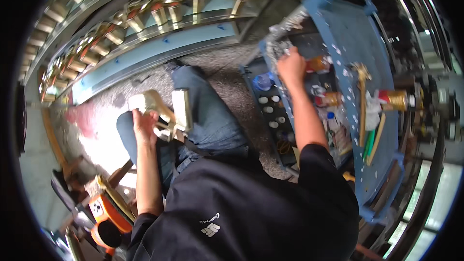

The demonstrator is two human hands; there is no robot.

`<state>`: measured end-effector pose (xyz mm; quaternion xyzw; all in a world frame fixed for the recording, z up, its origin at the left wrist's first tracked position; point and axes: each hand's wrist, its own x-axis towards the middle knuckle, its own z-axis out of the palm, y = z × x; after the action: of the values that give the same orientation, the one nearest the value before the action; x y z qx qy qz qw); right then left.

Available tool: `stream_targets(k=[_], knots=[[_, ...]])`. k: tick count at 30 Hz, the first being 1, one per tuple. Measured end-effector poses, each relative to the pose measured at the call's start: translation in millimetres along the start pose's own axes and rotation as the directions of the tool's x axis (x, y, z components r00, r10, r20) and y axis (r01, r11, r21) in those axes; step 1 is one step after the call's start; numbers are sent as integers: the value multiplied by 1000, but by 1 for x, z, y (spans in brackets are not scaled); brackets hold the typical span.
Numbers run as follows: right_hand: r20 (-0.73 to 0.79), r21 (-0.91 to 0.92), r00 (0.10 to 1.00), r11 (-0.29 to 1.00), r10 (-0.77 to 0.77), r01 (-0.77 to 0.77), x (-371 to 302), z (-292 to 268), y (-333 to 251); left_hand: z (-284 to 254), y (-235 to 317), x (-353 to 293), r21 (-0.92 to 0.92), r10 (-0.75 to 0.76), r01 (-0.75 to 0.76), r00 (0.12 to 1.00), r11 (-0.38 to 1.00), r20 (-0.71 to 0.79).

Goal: Inspecting and applying components to gold-colored high-heeled shoe heels.

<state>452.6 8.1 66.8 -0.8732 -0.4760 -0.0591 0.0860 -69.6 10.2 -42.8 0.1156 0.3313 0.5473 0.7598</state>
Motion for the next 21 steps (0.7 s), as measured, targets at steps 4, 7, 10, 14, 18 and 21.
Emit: stream_targets(k=[4,7,10,14,18,21], knots=[[142,-60,990,997,-28,37,12,-10,19,16,8,-16,305,362,-303,919,903,-157],[115,-153,992,986,-44,62,18,1,9,31,38,-27,394,525,-451,845,801,-100],[113,-176,989,977,-99,118,22,3,-8,32,54,-41,490,668,-567,743,662,-41],[124,-210,986,968,-115,139,0,-20,-48,15,68,-49,668,754,-564,657,486,7],[143,-228,987,968,-78,110,13,-5,-24,20,74,-46,788,804,-556,578,266,137],[167,-221,984,970,-65,101,23,6,-5,29,73,-44,837,826,-539,509,89,241]])
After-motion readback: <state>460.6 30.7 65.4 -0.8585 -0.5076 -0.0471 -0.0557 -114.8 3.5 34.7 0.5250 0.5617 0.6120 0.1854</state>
